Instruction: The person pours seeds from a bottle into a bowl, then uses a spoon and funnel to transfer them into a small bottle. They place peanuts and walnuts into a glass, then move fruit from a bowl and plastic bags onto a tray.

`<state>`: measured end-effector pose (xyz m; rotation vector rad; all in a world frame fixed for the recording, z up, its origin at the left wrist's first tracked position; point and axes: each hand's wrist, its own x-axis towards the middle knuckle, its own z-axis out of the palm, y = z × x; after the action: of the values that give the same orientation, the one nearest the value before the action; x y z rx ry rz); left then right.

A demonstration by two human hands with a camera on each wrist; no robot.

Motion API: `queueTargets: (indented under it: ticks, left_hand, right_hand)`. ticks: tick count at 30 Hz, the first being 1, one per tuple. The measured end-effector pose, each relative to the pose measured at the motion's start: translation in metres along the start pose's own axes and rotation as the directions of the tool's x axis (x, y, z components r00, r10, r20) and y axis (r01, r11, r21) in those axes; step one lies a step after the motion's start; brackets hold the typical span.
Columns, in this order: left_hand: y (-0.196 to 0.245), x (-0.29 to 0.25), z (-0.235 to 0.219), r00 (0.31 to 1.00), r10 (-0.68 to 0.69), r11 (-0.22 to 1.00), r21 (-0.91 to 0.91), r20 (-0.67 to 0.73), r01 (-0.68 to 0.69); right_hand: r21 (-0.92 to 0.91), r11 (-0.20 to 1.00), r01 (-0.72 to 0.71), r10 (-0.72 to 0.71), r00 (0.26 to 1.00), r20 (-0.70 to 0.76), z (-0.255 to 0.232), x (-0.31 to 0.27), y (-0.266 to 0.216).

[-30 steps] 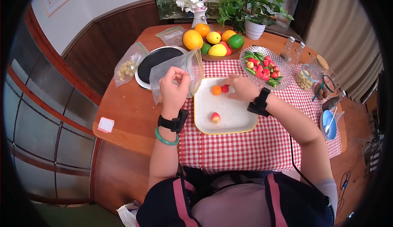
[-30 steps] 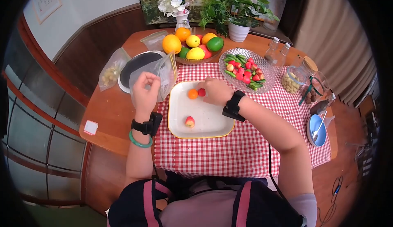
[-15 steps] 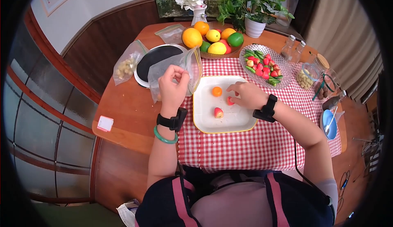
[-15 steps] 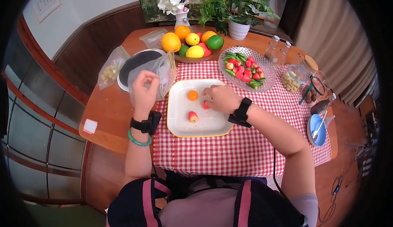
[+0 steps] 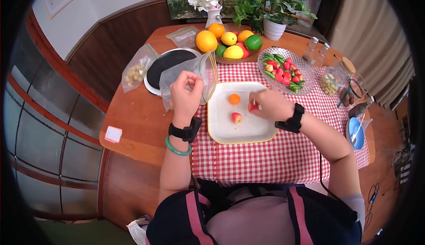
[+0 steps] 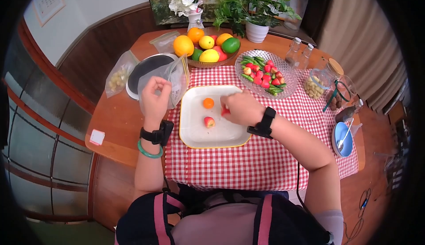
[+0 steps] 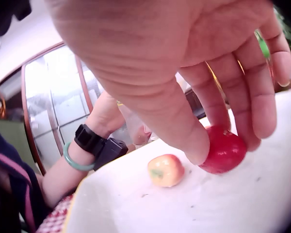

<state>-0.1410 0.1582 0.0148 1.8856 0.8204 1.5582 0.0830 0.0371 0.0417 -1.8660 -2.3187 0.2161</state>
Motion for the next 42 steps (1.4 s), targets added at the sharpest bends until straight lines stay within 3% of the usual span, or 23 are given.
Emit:
queueTargets:
  ticks: [3, 4, 7, 10, 13, 14, 17, 20, 23, 27, 28, 31, 32, 35, 38, 42]
  left_hand:
    - [0.000, 0.001, 0.002, 1.000, -0.004, 1.000, -0.024, 0.003, 0.004]
    - [-0.001, -0.001, 0.001, 1.000, -0.010, 1.000, -0.029, 0.001, 0.010]
    - [0.002, 0.000, 0.003, 1.000, 0.005, 1.000, -0.024, 0.008, -0.005]
    - [0.000, -0.002, 0.000, 0.995, -0.074, 0.997, 0.004, 0.068, 0.074]
    - [0.001, 0.001, 0.000, 1.000, 0.000, 1.000, -0.027, 0.010, 0.000]
    - [0.000, 0.001, -0.001, 1.000, 0.001, 1.000, -0.029, 0.005, -0.001]
    - [0.001, 0.002, -0.003, 1.000, 0.007, 1.000, -0.020, -0.009, -0.007]
    - [0.005, 0.002, -0.004, 1.000, 0.006, 1.000, 0.001, -0.011, -0.006]
    - [0.006, 0.000, -0.002, 1.000, -0.016, 1.000, -0.007, -0.003, 0.016]
    - [0.002, 0.000, 0.001, 1.000, -0.020, 1.000, -0.013, 0.007, 0.020]
    - [0.002, -0.001, 0.001, 1.000, -0.028, 1.000, -0.015, 0.004, 0.028]
    - [-0.004, -0.001, 0.000, 0.999, -0.049, 0.999, -0.017, 0.023, 0.049]
    - [-0.004, -0.001, 0.000, 0.997, -0.072, 0.997, -0.015, 0.018, 0.072]
    - [0.001, 0.000, 0.001, 0.993, -0.119, 0.993, -0.019, 0.016, 0.119]
    - [-0.001, 0.000, 0.001, 0.993, -0.116, 0.993, -0.037, 0.022, 0.116]
    - [-0.002, 0.000, 0.000, 0.993, -0.112, 0.993, -0.032, 0.021, 0.113]
  right_hand:
    - [0.231, 0.972, -0.045, 0.084, 0.983, -0.162, 0.003, 0.013, 0.000]
    - [0.321, 0.947, 0.029, 0.063, 0.960, -0.274, -0.001, 0.022, 0.000]
    - [0.636, 0.767, 0.087, 0.087, 0.968, -0.236, -0.006, 0.056, 0.003]
    - [0.735, 0.677, 0.029, 0.139, 0.976, -0.167, -0.016, 0.079, -0.016]
    - [0.780, 0.626, -0.010, 0.164, 0.979, -0.119, -0.013, 0.093, -0.029]
    - [0.809, 0.584, 0.070, 0.170, 0.964, -0.207, 0.005, 0.104, -0.020]
    - [0.818, 0.566, 0.105, 0.154, 0.961, -0.230, 0.009, 0.103, -0.014]
    - [0.622, 0.781, 0.060, 0.111, 0.966, -0.234, 0.000, 0.078, -0.004]
    - [0.345, 0.939, -0.001, 0.010, 1.000, -0.024, 0.005, 0.054, 0.005]
    - [0.197, 0.978, 0.070, -0.079, 0.996, 0.039, 0.028, 0.038, 0.011]
    - [0.048, 0.998, 0.051, -0.050, 0.999, -0.015, 0.025, 0.037, 0.012]
    - [0.026, 0.996, -0.082, 0.080, 0.994, 0.074, 0.014, 0.034, 0.013]
    - [0.059, 0.998, -0.038, 0.035, 0.998, 0.051, 0.016, 0.029, 0.017]
    - [0.064, 0.992, -0.104, 0.098, 0.991, 0.096, 0.011, 0.023, 0.017]
    - [-0.011, 0.986, -0.164, 0.165, 0.986, 0.027, 0.023, 0.024, 0.030]
    - [0.033, 0.970, -0.240, 0.239, 0.971, 0.010, 0.022, 0.021, 0.032]
